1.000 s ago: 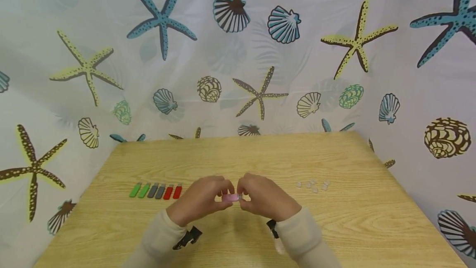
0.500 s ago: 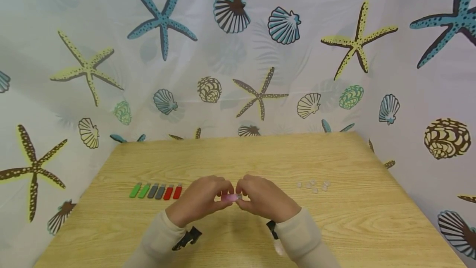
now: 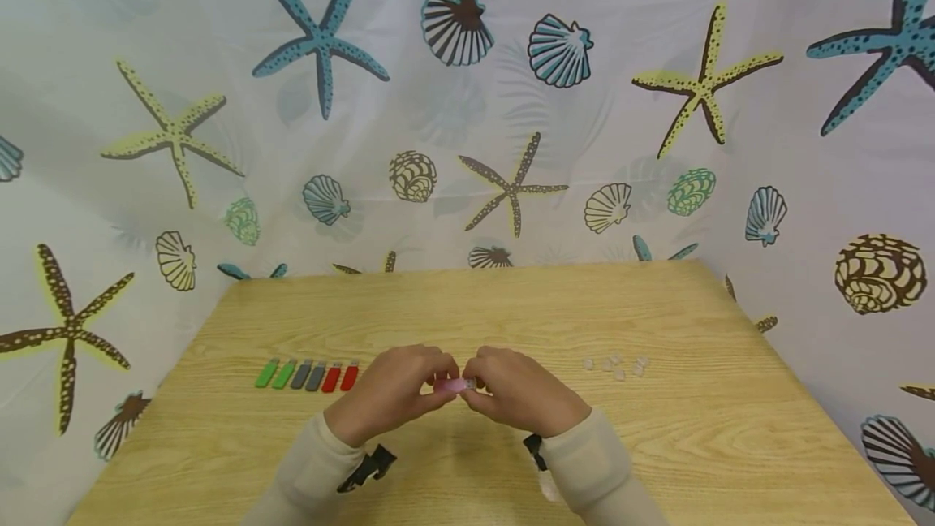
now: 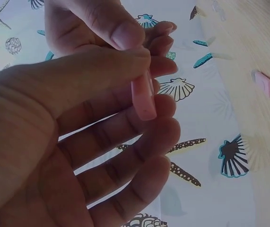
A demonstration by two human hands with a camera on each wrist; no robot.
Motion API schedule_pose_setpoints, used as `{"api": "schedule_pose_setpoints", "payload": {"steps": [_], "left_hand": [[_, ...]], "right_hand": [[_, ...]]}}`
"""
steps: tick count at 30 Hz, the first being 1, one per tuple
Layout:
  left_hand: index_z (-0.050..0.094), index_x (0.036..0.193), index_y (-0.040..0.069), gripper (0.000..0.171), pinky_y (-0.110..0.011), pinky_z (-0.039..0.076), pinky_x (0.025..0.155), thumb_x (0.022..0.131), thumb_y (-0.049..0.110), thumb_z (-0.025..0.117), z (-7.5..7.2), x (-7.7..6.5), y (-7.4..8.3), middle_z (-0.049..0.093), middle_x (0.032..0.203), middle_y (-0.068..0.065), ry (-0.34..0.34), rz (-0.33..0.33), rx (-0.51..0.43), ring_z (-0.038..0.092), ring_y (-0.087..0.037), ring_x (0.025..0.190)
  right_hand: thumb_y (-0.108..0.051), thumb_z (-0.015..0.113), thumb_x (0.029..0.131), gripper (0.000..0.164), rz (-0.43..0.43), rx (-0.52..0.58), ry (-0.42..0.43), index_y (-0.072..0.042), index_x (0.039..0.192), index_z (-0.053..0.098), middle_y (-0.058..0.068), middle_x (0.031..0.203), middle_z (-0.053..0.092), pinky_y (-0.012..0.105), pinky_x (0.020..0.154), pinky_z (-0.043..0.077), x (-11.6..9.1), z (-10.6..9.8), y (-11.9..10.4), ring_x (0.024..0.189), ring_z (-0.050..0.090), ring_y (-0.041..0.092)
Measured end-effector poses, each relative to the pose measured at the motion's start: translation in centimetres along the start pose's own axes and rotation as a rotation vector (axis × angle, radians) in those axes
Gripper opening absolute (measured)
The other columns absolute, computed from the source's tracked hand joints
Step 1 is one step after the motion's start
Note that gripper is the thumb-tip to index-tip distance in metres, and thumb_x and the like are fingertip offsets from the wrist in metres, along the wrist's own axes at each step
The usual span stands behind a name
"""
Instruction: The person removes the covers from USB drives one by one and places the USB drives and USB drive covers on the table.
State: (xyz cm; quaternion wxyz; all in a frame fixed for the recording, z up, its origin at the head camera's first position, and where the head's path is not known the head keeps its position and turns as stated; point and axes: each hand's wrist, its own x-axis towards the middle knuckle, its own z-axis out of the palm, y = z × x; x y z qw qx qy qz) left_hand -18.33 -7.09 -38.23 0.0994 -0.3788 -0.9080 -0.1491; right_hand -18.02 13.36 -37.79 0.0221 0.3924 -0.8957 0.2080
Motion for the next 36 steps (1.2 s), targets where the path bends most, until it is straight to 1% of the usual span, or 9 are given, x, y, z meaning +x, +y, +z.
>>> {"api": "schedule_pose_setpoints", "payload": {"steps": [6, 9, 13, 18, 21, 26, 31, 36], "left_hand": [[0.071, 0.088, 0.018, 0.014, -0.019, 0.046, 0.056, 0.085, 0.032, 0.072, -0.1, -0.1, 0.1, 0.063, 0.076, 0.01, 0.02, 0.011, 0.012, 0.052, -0.002, 0.064], [0.072, 0.09, 0.017, 0.017, -0.018, 0.044, 0.055, 0.087, 0.033, 0.071, -0.2, -0.1, 0.1, 0.062, 0.074, 0.009, 0.023, 0.007, 0.003, 0.051, -0.002, 0.061], [0.074, 0.092, 0.016, 0.02, -0.017, 0.046, 0.055, 0.088, 0.035, 0.069, -0.4, -0.3, 0.0, 0.064, 0.076, 0.008, 0.001, -0.007, -0.029, 0.052, -0.002, 0.061], [0.076, 0.096, 0.017, 0.021, -0.016, 0.046, 0.055, 0.089, 0.035, 0.068, -0.6, -0.3, -0.2, 0.063, 0.078, 0.008, -0.048, -0.019, -0.063, 0.055, 0.0, 0.063], [0.077, 0.098, 0.018, 0.023, -0.016, 0.046, 0.055, 0.089, 0.036, 0.067, -0.7, -0.3, -0.4, 0.062, 0.077, 0.009, -0.064, -0.002, -0.068, 0.054, 0.001, 0.063], [0.077, 0.097, 0.018, 0.022, -0.016, 0.044, 0.054, 0.089, 0.035, 0.067, -1.0, -0.2, -0.6, 0.06, 0.076, 0.009, -0.066, 0.038, -0.074, 0.05, 0.0, 0.06], [0.077, 0.098, 0.018, 0.022, -0.016, 0.041, 0.052, 0.089, 0.036, 0.066, -1.2, -0.2, -0.7, 0.059, 0.075, 0.01, -0.067, 0.058, -0.084, 0.048, 0.0, 0.058], [0.077, 0.098, 0.018, 0.023, -0.015, 0.039, 0.051, 0.089, 0.035, 0.066, -1.5, -0.2, -0.7, 0.057, 0.074, 0.01, -0.068, 0.072, -0.101, 0.047, -0.001, 0.057]], "right_hand": [[-0.022, 0.061, 0.094, 0.012, -0.01, 0.022, -0.008, -0.014, 0.094, 0.069, -0.01, 0.083, 0.058, 0.022, 0.064, 0.05, 0.1, 0.1, 0.0, 0.07, 0.052, 0.001], [-0.023, 0.059, 0.096, 0.014, -0.013, 0.039, -0.011, -0.013, 0.095, 0.07, -0.009, 0.084, 0.058, 0.022, 0.064, 0.05, 0.1, 0.1, 0.0, 0.07, 0.052, 0.001], [-0.021, 0.057, 0.098, 0.016, -0.035, 0.063, -0.017, -0.012, 0.099, 0.071, -0.008, 0.087, 0.06, 0.021, 0.064, 0.051, 0.2, 0.1, 0.0, 0.071, 0.053, 0.001], [-0.019, 0.057, 0.098, 0.016, -0.063, 0.082, -0.033, -0.012, 0.1, 0.071, -0.007, 0.089, 0.062, 0.021, 0.064, 0.051, 0.2, 0.1, 0.0, 0.072, 0.054, 0.001], [-0.02, 0.057, 0.098, 0.016, -0.071, 0.084, -0.038, -0.013, 0.1, 0.071, -0.007, 0.089, 0.063, 0.021, 0.065, 0.051, 0.2, 0.1, 0.0, 0.073, 0.054, 0.0], [-0.02, 0.058, 0.098, 0.016, -0.084, 0.079, -0.037, -0.014, 0.101, 0.072, -0.009, 0.088, 0.062, 0.021, 0.064, 0.05, 0.1, -0.1, 0.1, 0.071, 0.053, 0.0], [-0.021, 0.057, 0.098, 0.017, -0.114, 0.087, -0.024, -0.015, 0.1, 0.073, -0.01, 0.086, 0.062, 0.02, 0.062, 0.049, 0.0, -0.3, 0.1, 0.069, 0.052, -0.001], [-0.021, 0.057, 0.098, 0.017, -0.138, 0.092, -0.006, -0.015, 0.101, 0.073, -0.009, 0.088, 0.063, 0.021, 0.062, 0.051, 0.0, -0.4, 0.2, 0.07, 0.053, -0.002]]}}
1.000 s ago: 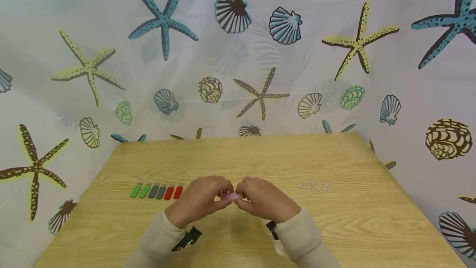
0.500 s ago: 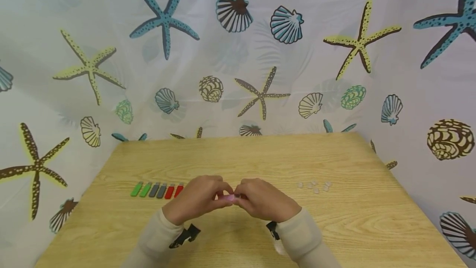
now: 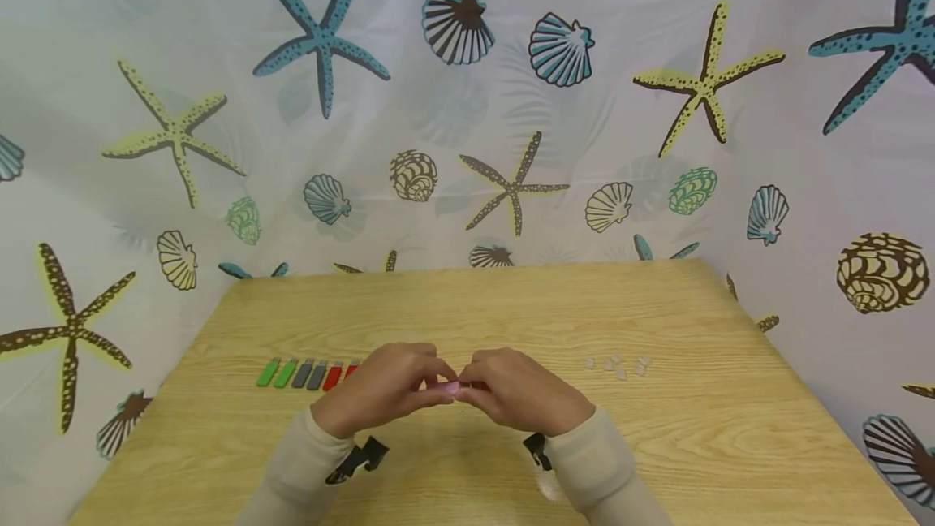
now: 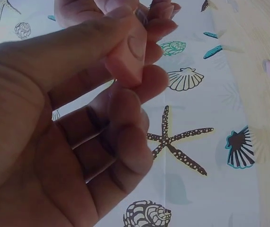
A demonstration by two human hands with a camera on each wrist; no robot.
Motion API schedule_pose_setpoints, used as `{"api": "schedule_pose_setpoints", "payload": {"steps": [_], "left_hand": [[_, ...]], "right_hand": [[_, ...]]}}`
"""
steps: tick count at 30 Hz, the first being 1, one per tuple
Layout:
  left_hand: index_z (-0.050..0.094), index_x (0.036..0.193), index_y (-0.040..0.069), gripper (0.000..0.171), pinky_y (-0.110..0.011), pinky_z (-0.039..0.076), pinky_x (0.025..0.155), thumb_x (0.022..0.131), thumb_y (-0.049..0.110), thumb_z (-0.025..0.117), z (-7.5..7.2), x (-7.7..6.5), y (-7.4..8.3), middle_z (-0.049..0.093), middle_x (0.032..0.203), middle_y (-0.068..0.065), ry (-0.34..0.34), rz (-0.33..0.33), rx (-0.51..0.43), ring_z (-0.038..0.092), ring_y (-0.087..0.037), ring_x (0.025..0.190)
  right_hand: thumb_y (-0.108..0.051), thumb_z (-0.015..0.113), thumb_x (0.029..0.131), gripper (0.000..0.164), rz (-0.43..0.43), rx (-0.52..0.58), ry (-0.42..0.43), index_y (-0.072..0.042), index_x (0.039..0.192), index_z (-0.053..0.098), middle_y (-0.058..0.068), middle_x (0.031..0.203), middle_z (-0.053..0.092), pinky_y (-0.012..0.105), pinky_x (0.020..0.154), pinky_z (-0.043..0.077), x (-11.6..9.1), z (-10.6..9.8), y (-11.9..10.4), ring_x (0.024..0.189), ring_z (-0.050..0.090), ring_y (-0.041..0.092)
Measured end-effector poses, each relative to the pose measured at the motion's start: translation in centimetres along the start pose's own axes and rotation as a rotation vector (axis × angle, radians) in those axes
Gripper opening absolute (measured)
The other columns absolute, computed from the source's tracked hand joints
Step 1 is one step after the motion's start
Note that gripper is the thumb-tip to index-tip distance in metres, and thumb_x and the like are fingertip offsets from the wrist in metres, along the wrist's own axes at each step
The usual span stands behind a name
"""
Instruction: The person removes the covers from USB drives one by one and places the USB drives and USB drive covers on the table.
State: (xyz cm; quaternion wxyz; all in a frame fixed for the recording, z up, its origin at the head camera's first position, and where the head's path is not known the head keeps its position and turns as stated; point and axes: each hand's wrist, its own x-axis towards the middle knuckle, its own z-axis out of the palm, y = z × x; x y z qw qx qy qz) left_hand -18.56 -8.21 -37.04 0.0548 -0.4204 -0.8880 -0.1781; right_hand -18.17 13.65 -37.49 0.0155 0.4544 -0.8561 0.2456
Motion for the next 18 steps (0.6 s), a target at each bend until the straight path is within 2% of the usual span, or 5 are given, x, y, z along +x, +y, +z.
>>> {"api": "schedule_pose_setpoints", "payload": {"steps": [10, 18], "left_hand": [[0.078, 0.099, 0.017, 0.023, -0.015, 0.036, 0.05, 0.091, 0.033, 0.065, -0.24, -0.17, -0.18, 0.055, 0.073, 0.011, 0.019, 0.046, -0.025, 0.044, 0.0, 0.055], [0.079, 0.098, 0.016, 0.022, -0.013, 0.033, 0.049, 0.091, 0.032, 0.065, -0.44, -0.3, -0.3, 0.051, 0.07, 0.011, 0.057, 0.105, -0.028, 0.04, 0.0, 0.053]], "right_hand": [[-0.018, 0.06, 0.096, 0.014, -0.047, -0.025, 0.051, -0.014, 0.098, 0.073, -0.01, 0.086, 0.062, 0.018, 0.06, 0.049, -0.1, -0.1, -0.2, 0.069, 0.052, -0.002], [-0.019, 0.06, 0.096, 0.015, -0.027, -0.034, 0.045, -0.015, 0.101, 0.074, -0.012, 0.087, 0.061, 0.022, 0.061, 0.051, -0.09, -0.36, -0.43, 0.07, 0.052, -0.003]]}}
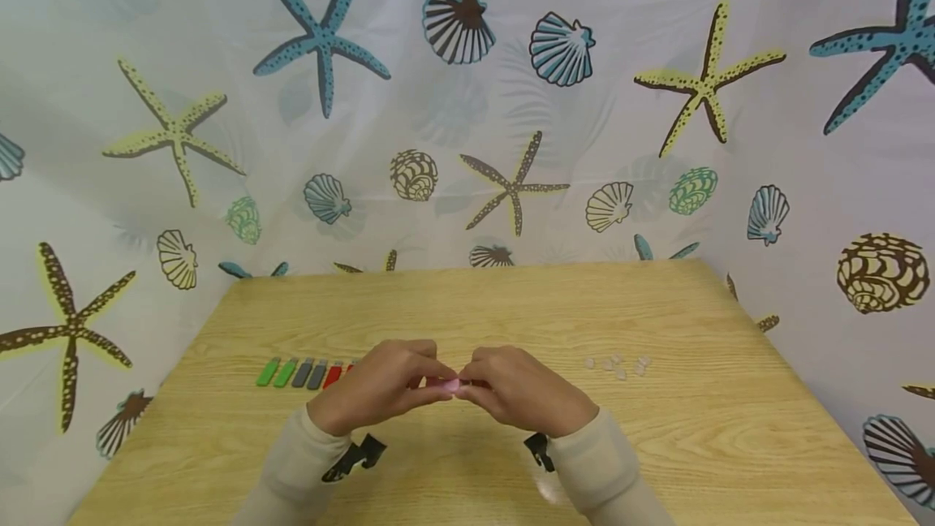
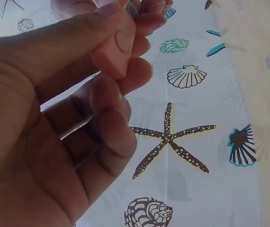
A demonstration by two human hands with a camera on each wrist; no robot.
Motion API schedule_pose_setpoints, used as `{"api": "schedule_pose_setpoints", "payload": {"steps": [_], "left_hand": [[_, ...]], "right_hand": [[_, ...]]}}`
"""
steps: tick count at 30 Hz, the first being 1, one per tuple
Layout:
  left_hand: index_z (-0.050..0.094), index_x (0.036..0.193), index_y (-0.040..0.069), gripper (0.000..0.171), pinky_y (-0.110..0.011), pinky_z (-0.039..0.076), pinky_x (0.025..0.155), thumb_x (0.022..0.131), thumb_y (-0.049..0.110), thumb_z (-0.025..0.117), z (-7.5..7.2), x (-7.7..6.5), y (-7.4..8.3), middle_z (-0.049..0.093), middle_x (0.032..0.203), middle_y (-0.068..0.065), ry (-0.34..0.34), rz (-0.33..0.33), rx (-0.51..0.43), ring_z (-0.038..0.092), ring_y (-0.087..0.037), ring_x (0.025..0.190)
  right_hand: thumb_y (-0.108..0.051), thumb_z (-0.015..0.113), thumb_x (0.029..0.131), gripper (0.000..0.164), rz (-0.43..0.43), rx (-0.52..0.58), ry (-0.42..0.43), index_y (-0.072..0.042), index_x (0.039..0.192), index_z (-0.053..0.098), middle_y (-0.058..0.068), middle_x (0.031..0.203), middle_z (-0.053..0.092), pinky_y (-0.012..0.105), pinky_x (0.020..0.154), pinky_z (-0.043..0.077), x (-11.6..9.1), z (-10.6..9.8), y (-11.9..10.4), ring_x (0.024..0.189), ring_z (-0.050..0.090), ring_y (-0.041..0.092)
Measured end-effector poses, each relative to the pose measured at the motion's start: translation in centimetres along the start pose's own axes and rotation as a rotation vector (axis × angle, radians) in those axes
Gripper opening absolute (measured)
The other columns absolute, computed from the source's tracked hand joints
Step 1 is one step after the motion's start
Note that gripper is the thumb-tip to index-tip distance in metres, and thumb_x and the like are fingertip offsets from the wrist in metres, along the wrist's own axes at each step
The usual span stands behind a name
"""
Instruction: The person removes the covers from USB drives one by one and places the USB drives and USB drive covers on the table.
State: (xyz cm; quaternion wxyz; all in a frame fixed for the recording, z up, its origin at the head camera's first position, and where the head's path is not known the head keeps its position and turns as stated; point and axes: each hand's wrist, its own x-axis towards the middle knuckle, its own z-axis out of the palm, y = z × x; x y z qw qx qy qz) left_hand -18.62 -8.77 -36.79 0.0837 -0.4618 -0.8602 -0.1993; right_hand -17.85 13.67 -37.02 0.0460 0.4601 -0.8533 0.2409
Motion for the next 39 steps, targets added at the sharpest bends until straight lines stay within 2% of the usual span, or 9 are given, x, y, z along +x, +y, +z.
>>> {"api": "schedule_pose_setpoints", "payload": {"steps": [6, 14, 21, 31, 39], "left_hand": [[0.079, 0.099, 0.017, 0.021, -0.013, 0.03, 0.049, 0.092, 0.031, 0.065, -0.1, -0.05, -0.09, 0.047, 0.067, 0.011, 0.01, 0.022, -0.015, 0.037, -0.001, 0.052], [0.079, 0.1, 0.017, 0.02, -0.014, 0.031, 0.05, 0.091, 0.028, 0.066, -0.35, -0.13, -0.16, 0.047, 0.067, 0.011, 0.005, 0.032, -0.073, 0.037, -0.002, 0.053], [0.079, 0.099, 0.017, 0.019, -0.014, 0.033, 0.05, 0.09, 0.029, 0.067, -0.23, -0.14, -0.25, 0.048, 0.069, 0.011, 0.019, 0.03, -0.059, 0.039, -0.001, 0.054], [0.078, 0.094, 0.016, 0.017, -0.013, 0.039, 0.05, 0.087, 0.03, 0.071, 0.11, 0.09, -0.03, 0.055, 0.073, 0.01, 0.034, -0.031, 0.008, 0.044, 0.001, 0.055], [0.077, 0.095, 0.016, 0.019, -0.015, 0.042, 0.053, 0.087, 0.032, 0.07, 0.02, 0.14, 0.2, 0.059, 0.076, 0.009, 0.006, -0.08, 0.027, 0.048, -0.001, 0.059]], "right_hand": [[-0.018, 0.061, 0.095, 0.015, -0.014, -0.002, 0.005, -0.015, 0.102, 0.074, -0.011, 0.087, 0.062, 0.026, 0.061, 0.053, 0.01, -0.12, -0.08, 0.069, 0.051, -0.002], [-0.018, 0.062, 0.094, 0.015, -0.025, -0.015, 0.013, -0.014, 0.102, 0.075, -0.013, 0.084, 0.059, 0.019, 0.06, 0.049, -0.06, -0.3, -0.21, 0.067, 0.049, -0.002], [-0.019, 0.06, 0.096, 0.017, 0.014, 0.015, -0.001, -0.013, 0.104, 0.073, -0.011, 0.089, 0.061, 0.02, 0.062, 0.05, -0.2, -0.37, -0.29, 0.071, 0.052, -0.002], [-0.021, 0.059, 0.097, 0.017, 0.065, 0.025, -0.02, -0.013, 0.104, 0.072, -0.008, 0.09, 0.062, 0.02, 0.062, 0.05, -0.11, -0.4, -0.43, 0.071, 0.053, 0.0], [-0.019, 0.061, 0.095, 0.017, 0.085, 0.035, -0.042, -0.013, 0.106, 0.072, -0.008, 0.09, 0.061, 0.022, 0.067, 0.053, -0.16, -0.42, -0.34, 0.075, 0.057, 0.001]]}}
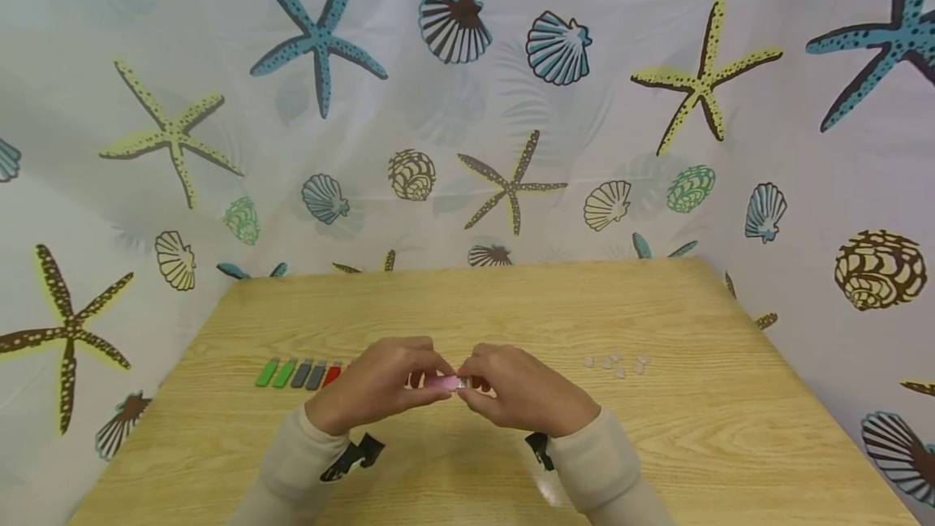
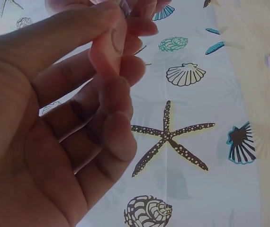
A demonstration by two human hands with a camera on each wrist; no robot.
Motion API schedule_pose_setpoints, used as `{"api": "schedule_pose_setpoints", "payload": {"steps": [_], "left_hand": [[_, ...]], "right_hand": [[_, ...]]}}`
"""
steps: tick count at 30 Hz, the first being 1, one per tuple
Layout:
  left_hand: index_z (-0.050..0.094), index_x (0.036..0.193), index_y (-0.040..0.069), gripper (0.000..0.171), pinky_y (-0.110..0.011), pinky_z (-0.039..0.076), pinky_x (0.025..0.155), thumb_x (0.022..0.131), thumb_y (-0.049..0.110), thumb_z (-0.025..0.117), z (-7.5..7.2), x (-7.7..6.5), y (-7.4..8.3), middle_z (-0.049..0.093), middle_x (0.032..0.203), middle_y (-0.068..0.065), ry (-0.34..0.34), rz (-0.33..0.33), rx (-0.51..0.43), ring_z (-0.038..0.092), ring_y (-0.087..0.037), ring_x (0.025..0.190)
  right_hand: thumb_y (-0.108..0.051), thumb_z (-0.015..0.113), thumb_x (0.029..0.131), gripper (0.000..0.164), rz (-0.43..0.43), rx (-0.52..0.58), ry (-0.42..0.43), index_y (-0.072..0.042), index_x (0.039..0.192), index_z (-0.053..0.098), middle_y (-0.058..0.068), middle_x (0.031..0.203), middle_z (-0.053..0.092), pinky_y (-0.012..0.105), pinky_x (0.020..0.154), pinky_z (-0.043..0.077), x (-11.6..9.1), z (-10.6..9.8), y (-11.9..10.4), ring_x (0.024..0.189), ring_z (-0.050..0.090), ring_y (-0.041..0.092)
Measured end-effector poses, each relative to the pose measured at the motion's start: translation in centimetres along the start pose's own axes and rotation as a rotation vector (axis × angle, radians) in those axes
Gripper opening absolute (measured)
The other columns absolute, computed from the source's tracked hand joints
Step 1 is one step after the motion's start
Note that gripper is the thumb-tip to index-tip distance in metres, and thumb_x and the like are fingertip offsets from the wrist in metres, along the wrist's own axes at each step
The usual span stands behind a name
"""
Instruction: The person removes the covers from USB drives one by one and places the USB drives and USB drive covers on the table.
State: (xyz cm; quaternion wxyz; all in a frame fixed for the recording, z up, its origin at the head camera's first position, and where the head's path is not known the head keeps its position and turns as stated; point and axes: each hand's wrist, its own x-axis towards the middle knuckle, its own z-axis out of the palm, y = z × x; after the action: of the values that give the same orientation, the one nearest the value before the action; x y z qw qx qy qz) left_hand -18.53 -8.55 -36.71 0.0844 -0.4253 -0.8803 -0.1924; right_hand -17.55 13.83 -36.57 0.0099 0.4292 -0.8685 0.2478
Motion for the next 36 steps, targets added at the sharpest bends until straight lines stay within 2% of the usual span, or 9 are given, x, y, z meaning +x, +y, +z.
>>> {"api": "schedule_pose_setpoints", "payload": {"steps": [9, 15, 22, 36], "left_hand": [[0.076, 0.096, 0.015, 0.018, -0.015, 0.048, 0.059, 0.084, 0.028, 0.073, -0.02, -0.1, -0.05, 0.064, 0.083, 0.007, -0.01, -0.022, -0.013, 0.053, 0.0, 0.064], [0.076, 0.097, 0.015, 0.019, -0.016, 0.05, 0.062, 0.084, 0.028, 0.074, -0.03, -0.13, -0.04, 0.066, 0.087, 0.007, -0.017, -0.033, -0.014, 0.057, 0.0, 0.068], [0.076, 0.098, 0.015, 0.019, -0.018, 0.052, 0.066, 0.084, 0.029, 0.074, 0.03, -0.09, 0.0, 0.068, 0.089, 0.007, -0.021, -0.041, -0.008, 0.06, -0.001, 0.072], [0.076, 0.097, 0.016, 0.019, -0.018, 0.049, 0.061, 0.087, 0.031, 0.071, -0.05, -0.05, -0.01, 0.066, 0.084, 0.008, -0.029, -0.077, 0.021, 0.056, -0.002, 0.067]], "right_hand": [[-0.017, 0.064, 0.093, 0.018, 0.041, -0.041, -0.005, -0.007, 0.107, 0.069, -0.004, 0.091, 0.061, 0.027, 0.068, 0.053, 0.19, -0.06, 0.11, 0.077, 0.057, 0.007], [-0.017, 0.066, 0.091, 0.015, 0.037, -0.021, 0.026, -0.009, 0.103, 0.064, -0.001, 0.095, 0.063, 0.031, 0.073, 0.054, 0.22, -0.03, 0.07, 0.081, 0.059, 0.01], [-0.016, 0.068, 0.089, 0.012, 0.035, -0.023, 0.048, -0.011, 0.098, 0.063, -0.003, 0.093, 0.061, 0.031, 0.074, 0.053, 0.09, 0.03, 0.03, 0.082, 0.058, 0.009], [-0.014, 0.068, 0.088, 0.011, 0.031, -0.042, 0.081, -0.01, 0.097, 0.063, -0.002, 0.092, 0.061, 0.029, 0.072, 0.053, -0.04, -0.27, 0.27, 0.079, 0.058, 0.01]]}}
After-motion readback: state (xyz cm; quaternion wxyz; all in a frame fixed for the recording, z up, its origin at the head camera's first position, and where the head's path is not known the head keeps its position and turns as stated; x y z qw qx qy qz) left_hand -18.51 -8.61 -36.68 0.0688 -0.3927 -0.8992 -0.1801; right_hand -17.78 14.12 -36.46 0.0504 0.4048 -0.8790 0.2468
